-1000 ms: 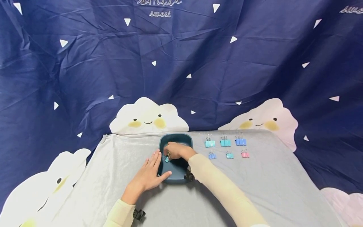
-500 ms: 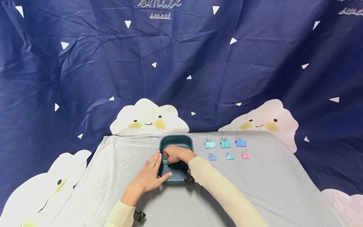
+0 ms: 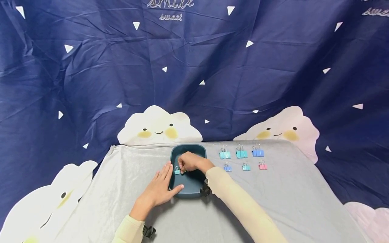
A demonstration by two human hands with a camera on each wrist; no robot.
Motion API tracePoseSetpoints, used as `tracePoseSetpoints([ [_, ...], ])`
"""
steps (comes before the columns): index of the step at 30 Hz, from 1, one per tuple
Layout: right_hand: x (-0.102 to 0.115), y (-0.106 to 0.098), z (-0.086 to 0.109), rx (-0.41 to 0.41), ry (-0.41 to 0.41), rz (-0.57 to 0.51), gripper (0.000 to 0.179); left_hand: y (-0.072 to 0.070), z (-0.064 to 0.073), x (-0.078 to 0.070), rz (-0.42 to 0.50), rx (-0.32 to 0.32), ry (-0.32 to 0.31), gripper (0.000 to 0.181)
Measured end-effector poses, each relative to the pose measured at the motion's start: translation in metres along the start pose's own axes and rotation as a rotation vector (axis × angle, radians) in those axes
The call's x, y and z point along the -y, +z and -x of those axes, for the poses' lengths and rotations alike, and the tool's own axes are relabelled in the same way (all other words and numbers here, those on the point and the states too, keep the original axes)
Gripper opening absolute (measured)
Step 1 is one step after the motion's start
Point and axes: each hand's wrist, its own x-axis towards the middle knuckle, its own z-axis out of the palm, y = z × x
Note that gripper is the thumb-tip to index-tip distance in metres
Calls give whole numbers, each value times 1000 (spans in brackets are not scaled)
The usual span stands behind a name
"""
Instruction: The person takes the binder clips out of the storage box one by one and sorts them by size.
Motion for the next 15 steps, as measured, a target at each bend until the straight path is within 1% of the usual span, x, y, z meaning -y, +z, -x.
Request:
tracePoseSetpoints([
  [3,-4,-2,3,-4,5,-69,13,0,0,0,-5,-2,0,106],
  [6,-8,-4,6,-16,4,-115,13,0,0,-1,-5,-4,-1,106],
  [11,-14,-10,14,-45,-19,-150,14,-1,1,-2,-4,-3,-2,106],
  [15,-19,-16,19,-84,-37,-166,15,-2,2,-3,4,-8,-1,105],
])
